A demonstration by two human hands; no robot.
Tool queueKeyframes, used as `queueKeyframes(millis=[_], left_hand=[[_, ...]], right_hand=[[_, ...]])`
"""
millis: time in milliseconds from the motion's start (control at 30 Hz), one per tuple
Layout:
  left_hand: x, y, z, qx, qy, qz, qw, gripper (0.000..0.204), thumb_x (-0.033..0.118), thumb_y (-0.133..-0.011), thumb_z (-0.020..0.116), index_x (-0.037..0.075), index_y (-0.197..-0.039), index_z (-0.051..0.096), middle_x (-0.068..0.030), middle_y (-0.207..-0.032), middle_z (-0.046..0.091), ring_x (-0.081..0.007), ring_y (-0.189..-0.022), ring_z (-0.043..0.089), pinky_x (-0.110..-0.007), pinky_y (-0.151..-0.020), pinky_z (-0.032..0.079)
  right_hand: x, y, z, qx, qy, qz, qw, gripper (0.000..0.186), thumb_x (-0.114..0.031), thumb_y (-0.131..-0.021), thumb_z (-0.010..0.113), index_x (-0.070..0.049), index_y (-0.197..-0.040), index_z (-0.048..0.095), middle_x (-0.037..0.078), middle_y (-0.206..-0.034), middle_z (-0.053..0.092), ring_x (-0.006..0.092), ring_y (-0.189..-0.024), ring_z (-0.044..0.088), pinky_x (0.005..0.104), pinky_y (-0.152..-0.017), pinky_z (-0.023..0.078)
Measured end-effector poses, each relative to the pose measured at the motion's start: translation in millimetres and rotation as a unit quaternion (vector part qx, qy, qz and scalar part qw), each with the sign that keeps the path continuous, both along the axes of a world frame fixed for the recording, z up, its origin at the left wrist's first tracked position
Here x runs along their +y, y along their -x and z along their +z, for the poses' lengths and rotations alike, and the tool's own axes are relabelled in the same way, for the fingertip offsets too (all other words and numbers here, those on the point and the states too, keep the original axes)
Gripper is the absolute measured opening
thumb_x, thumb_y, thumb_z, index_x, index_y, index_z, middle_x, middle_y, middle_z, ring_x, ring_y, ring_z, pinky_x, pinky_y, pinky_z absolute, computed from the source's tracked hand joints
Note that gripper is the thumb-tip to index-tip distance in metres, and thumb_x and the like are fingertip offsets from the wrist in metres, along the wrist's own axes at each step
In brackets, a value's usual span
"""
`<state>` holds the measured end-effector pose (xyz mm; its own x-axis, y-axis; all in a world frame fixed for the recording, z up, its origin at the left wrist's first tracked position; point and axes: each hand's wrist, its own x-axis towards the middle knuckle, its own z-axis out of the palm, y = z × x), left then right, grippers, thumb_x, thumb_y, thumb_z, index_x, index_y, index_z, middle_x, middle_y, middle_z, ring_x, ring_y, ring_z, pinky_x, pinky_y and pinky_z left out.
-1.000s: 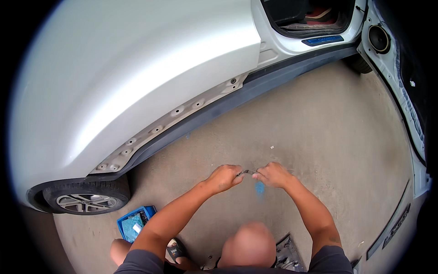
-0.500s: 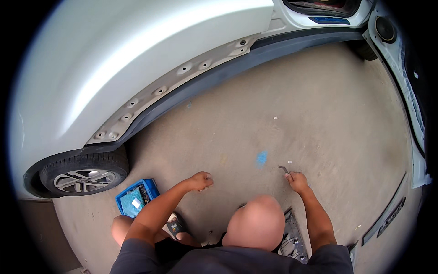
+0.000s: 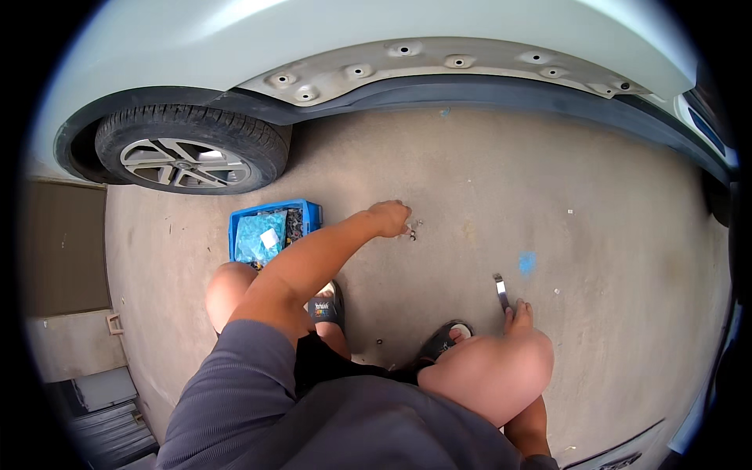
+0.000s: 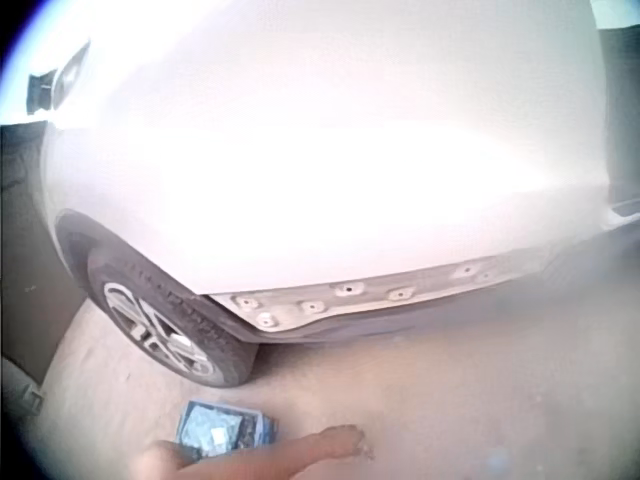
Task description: The person removes a side trim panel from a white car using a pry tool, then inserts blue plastic fasteners into the panel's backside. The person works near the rear wheel arch with the car door open and various trim pieces on the floor.
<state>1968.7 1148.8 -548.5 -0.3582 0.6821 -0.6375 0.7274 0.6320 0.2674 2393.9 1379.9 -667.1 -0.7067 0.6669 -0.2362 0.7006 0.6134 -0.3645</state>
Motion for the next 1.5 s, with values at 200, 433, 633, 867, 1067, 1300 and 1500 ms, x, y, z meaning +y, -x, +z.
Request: queueKeyframes(millis=[200, 433, 633, 867, 1067, 1300, 1500], left_hand=[[-64.6, 73.3, 83.4, 0.03, 0.066, -0.055, 0.996, 0.016, 0.015, -0.083, 0.066, 0.004, -0.093, 0.073, -0.0202, -0.095, 0.071, -0.0366, -0.097, 0.067, -0.044, -0.086, 0.052], [-226.5, 133.5, 57.1, -0.145, 0.337, 0.145, 0.919, 0.03, 0.029, -0.082, 0.078, 0.0, -0.087, 0.075, -0.011, -0.08, 0.073, -0.0229, -0.071, 0.069, -0.035, -0.06, 0.055], [-399.8, 85.3, -28.9, -0.098, 0.437, 0.115, 0.886, 0.03, 0.027, -0.081, 0.079, 0.0, -0.092, 0.073, -0.0144, -0.08, 0.072, -0.0249, -0.072, 0.07, -0.036, -0.063, 0.055], [-477.2, 19.9, 8.9, -0.073, 0.486, 0.229, 0.841, 0.03, 0.027, -0.082, 0.077, -0.001, -0.093, 0.072, -0.0154, -0.082, 0.072, -0.0257, -0.075, 0.07, -0.037, -0.063, 0.055], [-533.3, -3.1, 45.7, -0.064, 0.488, 0.296, 0.819, 0.03, 0.026, -0.084, 0.076, -0.001, -0.093, 0.071, -0.0163, -0.084, 0.073, -0.0263, -0.076, 0.07, -0.038, -0.064, 0.055], [-505.6, 25.2, 40.7, -0.052, 0.409, 0.356, 0.839, 0.029, 0.026, -0.085, 0.075, -0.002, -0.094, 0.07, -0.0173, -0.086, 0.073, -0.0271, -0.079, 0.07, -0.038, -0.065, 0.054], [-331.4, 89.4, 52.7, -0.103, 0.215, 0.375, 0.896, 0.029, 0.025, -0.087, 0.074, -0.002, -0.095, 0.07, -0.0182, -0.087, 0.073, -0.0278, -0.08, 0.07, -0.039, -0.065, 0.054]], right_hand=[[-28.5, -103.4, -5.1, -0.033, 0.034, -0.119, 0.992, 0.042, -0.021, -0.09, 0.064, -0.002, -0.128, 0.06, 0.026, -0.134, 0.057, 0.0399, -0.123, 0.054, 0.0471, -0.101, 0.046], [-47.3, -174.2, -3.3, -0.046, 0.181, -0.163, 0.969, 0.045, -0.024, -0.09, 0.064, -0.002, -0.129, 0.059, 0.026, -0.135, 0.056, 0.0403, -0.125, 0.053, 0.0467, -0.103, 0.045], [-32.7, -186.2, 5.0, -0.113, 0.23, -0.226, 0.94, 0.056, -0.034, -0.082, 0.071, 0.001, -0.124, 0.059, 0.027, -0.129, 0.058, 0.0411, -0.122, 0.054, 0.0454, -0.101, 0.046], [-25.9, -180.9, 25.6, -0.229, 0.244, -0.12, 0.935, 0.053, -0.037, -0.075, 0.08, 0.0, -0.111, 0.066, 0.024, -0.101, 0.07, 0.0395, -0.101, 0.066, 0.0431, -0.088, 0.051], [-22.2, -198.2, 56.6, -0.221, 0.402, -0.231, 0.858, 0.034, -0.036, -0.086, 0.075, -0.003, -0.087, 0.074, 0.008, -0.075, 0.069, 0.0186, -0.071, 0.062, 0.0341, -0.069, 0.05], [-6.7, -191.5, 118.8, -0.148, 0.358, -0.219, 0.895, 0.024, -0.024, -0.094, 0.069, 0.0, -0.092, 0.073, 0.002, -0.072, 0.066, 0.0123, -0.066, 0.055, 0.033, -0.063, 0.047], [79.3, -97.2, 270.7, -0.006, 0.329, -0.206, 0.922, 0.022, -0.019, -0.094, 0.07, 0.003, -0.095, 0.073, -0.004, -0.075, 0.065, 0.0073, -0.066, 0.052, 0.0275, -0.062, 0.046]])
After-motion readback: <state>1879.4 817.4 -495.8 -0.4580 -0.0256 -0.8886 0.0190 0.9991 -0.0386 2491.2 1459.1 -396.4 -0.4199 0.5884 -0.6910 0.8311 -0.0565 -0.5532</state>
